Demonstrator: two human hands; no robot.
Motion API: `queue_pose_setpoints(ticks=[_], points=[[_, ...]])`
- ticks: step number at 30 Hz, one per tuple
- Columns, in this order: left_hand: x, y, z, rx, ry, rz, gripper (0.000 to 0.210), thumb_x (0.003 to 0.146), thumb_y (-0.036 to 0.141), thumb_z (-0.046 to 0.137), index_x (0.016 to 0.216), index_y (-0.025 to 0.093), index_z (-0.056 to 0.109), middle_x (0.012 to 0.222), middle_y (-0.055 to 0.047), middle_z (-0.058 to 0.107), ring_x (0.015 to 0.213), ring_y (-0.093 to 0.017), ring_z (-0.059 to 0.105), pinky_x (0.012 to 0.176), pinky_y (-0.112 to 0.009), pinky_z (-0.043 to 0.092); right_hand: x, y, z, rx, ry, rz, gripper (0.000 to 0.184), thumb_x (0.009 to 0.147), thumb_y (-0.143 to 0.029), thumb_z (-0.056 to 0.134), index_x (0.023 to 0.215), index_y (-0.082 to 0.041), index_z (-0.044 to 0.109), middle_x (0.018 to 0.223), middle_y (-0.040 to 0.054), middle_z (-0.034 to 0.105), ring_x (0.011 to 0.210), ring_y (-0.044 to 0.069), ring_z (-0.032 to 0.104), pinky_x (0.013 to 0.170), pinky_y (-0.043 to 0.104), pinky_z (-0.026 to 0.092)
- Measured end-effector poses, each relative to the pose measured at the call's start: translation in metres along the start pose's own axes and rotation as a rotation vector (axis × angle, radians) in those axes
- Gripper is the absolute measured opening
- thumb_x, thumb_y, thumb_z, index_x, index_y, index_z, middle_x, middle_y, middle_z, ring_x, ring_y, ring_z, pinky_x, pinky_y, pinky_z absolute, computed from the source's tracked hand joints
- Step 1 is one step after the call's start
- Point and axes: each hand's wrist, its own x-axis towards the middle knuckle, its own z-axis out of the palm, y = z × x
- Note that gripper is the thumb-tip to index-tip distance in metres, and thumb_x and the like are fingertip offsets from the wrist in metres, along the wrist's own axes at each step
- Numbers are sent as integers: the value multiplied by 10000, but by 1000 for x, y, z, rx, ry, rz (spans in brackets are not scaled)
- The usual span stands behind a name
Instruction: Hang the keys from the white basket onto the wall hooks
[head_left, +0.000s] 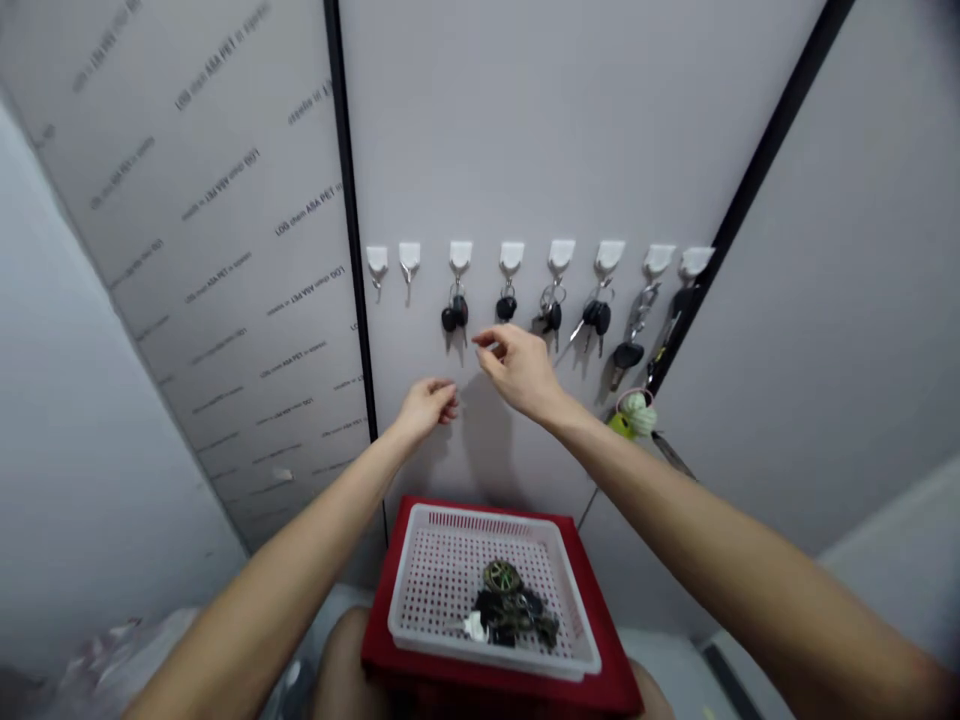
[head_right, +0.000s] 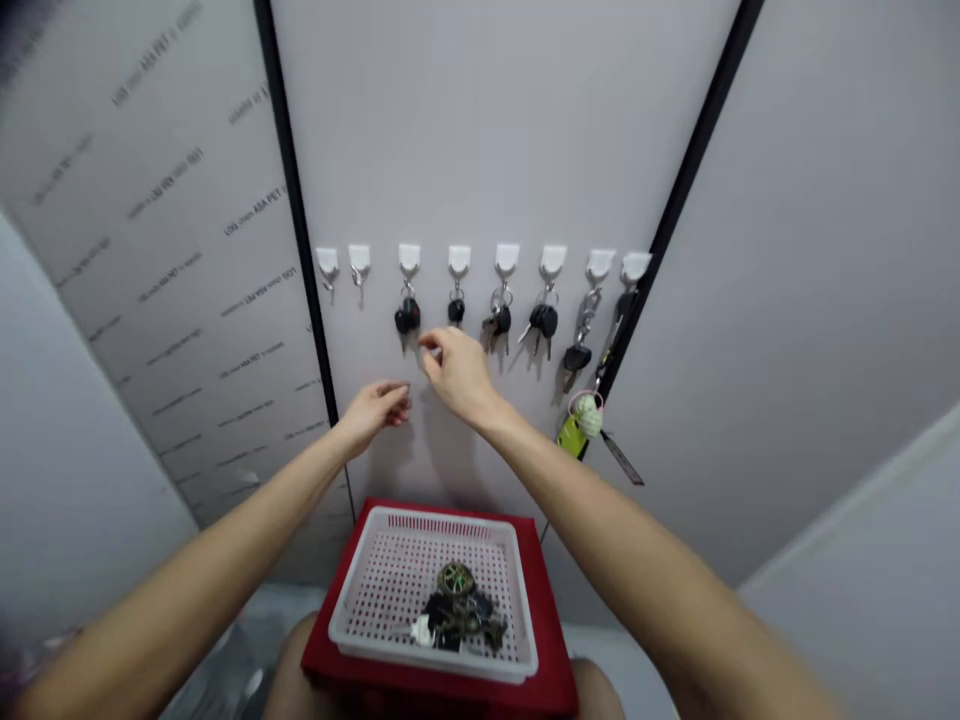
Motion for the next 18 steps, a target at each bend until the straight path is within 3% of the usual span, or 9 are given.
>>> queue_pose_setpoints(ticks=[2,5,8,10,12,15,18], points=[[-20,-43,5,72,-77,-66,175,670,183,407,819,111,464,524,38,465,401,-36,429,417,-159,337,-40,14,10,21,-221,28,204,649,-151,410,787,-123,558,735,42,572,573,81,487,589,205,371],[-56,-103,12,251,-233,-104,222,651,190,416,841,97,483,495,39,447,443,-60,430,450,-179,343,-107,35,24,49,-691,76,196,622,-170,450,774,-133,567,708,39,579,588,99,490,563,205,362],[-84,-142,14,414,-336,-62,237,640,217,422,838,114,501,551,20,482,519,-82,449,496,-193,348,-164,49,33,62,-1017,71,255,554,-240,536,795,-159,565,741,37,572,657,135,494,575,220,357],[-95,-153,13,510,-399,-24,244,636,221,422,850,139,505,620,8,518,574,-93,465,534,-200,352,-190,53,36,68,-1064,76,340,519,-277,571,841,-170,549,802,45,553,713,153,487,606,229,356],[-100,-156,13,595,-475,6,253,627,219,431,862,162,506,670,3,539,619,-102,477,567,-203,352,-204,54,40,63,-1022,104,347,534,-280,562,864,-174,534,831,50,533,745,155,478,635,231,352],[-102,-153,15,697,-551,30,262,618,220,441,869,180,505,695,2,547,641,-111,481,580,-204,347,-211,53,47,63,-933,157,269,596,-258,513,853,-176,527,828,52,522,760,146,469,658,229,345],[-102,-149,17,765,-553,49,250,612,221,445,851,180,508,697,0,543,648,-117,478,581,-205,344,-211,52,53,65,-876,204,237,626,-242,482,845,-163,522,826,65,523,753,145,468,664,238,343]])
